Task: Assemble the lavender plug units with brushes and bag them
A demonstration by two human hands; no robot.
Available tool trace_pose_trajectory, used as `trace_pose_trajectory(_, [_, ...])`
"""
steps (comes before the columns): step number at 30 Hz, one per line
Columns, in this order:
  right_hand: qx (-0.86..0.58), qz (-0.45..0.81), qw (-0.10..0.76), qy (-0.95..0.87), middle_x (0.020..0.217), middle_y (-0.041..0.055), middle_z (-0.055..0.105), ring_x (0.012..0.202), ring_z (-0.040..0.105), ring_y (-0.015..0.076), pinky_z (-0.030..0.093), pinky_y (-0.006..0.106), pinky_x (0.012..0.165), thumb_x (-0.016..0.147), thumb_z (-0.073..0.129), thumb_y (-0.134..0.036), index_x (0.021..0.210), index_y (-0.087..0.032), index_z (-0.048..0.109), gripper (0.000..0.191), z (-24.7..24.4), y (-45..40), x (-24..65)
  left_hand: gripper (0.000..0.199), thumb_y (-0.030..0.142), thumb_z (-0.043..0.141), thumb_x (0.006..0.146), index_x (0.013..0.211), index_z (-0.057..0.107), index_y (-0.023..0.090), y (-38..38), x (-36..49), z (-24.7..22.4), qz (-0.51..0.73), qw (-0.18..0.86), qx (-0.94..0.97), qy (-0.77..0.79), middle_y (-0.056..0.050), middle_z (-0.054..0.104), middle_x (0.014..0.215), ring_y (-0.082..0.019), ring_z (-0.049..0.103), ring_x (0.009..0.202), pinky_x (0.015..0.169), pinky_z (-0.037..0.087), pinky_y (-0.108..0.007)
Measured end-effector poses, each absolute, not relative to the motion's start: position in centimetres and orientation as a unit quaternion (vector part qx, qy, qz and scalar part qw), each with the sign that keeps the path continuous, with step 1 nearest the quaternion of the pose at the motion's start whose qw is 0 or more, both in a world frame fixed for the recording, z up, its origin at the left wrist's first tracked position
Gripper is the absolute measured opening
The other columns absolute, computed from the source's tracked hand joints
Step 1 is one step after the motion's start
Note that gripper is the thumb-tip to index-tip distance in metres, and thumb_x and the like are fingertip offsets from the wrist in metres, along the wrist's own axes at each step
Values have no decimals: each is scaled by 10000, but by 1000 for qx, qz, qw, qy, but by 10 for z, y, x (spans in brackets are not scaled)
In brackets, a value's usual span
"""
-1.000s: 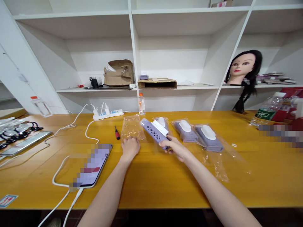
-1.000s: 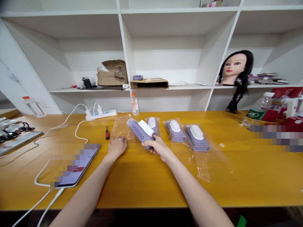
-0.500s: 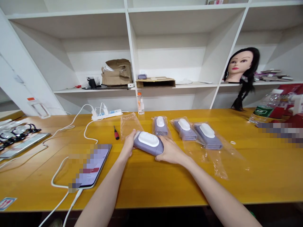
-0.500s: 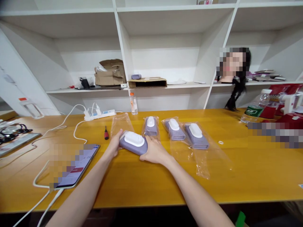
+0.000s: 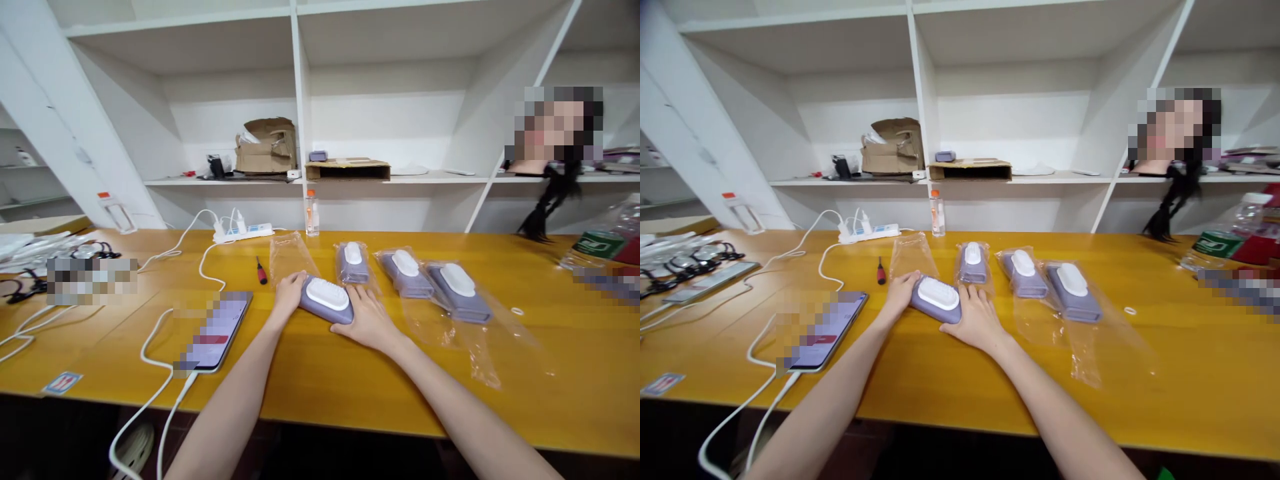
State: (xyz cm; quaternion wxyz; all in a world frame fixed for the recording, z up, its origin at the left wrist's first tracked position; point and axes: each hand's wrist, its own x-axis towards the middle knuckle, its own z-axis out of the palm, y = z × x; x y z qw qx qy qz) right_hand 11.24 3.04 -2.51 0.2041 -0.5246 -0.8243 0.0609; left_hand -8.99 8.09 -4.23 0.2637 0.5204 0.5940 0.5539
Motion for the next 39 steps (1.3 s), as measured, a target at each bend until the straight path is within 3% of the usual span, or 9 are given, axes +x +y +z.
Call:
trace_pose_trajectory(17, [-503, 22, 216, -836, 1103, 115, 509, 1083, 426, 318, 349, 428, 893, 596, 692, -452, 1163, -174, 446, 677, 5, 25, 110, 363, 465, 511, 734, 591, 663, 168, 78, -91, -25, 579, 257, 514, 578, -38, 666, 626, -220, 591, 698, 676, 408, -288])
trace_pose_trajectory(27, [-493, -5, 217, -842, 1073, 122, 513, 1048, 434, 321, 369, 424, 855, 615, 672, -398, 1139, -174, 456, 609, 11, 21, 114, 338, 450, 521, 732, 662, 698, 170, 80, -92, -25, 594, 234, 476, 605, -81, 700, 703, -248, 617, 752, 721, 429, -319])
trace_pose_trajectory(31, [-508, -48, 215, -833, 1090, 129, 509, 1023, 436, 340, 384, 422, 810, 623, 660, -378, 1211, -173, 424, 666, 16, 21, 122, 375, 427, 428, 800, 861, 701, 177, 83, -110, -29, 613, 200, 428, 634, -98, 706, 805, -254, 622, 839, 785, 425, -351])
trace_pose_trajectory(35, [-506, -24, 227, -832, 1084, 105, 517, 1015, 458, 320, 370, 409, 850, 600, 682, -424, 1221, -187, 431, 711, 20, 26, 130, 280, 389, 519, 763, 905, 702, 232, 86, -114, -31, 610, 166, 449, 631, -86, 698, 957, -255, 579, 1002, 907, 369, -353])
trace_pose_trajectory(39, [-481, 18, 223, -848, 1128, 96, 512, 1069, 459, 302, 363, 394, 881, 583, 708, -414, 1193, -201, 459, 692, 21, 30, 139, 321, 372, 587, 725, 986, 693, 218, 90, -108, -37, 594, 164, 497, 611, -102, 693, 968, -255, 590, 983, 927, 366, -362])
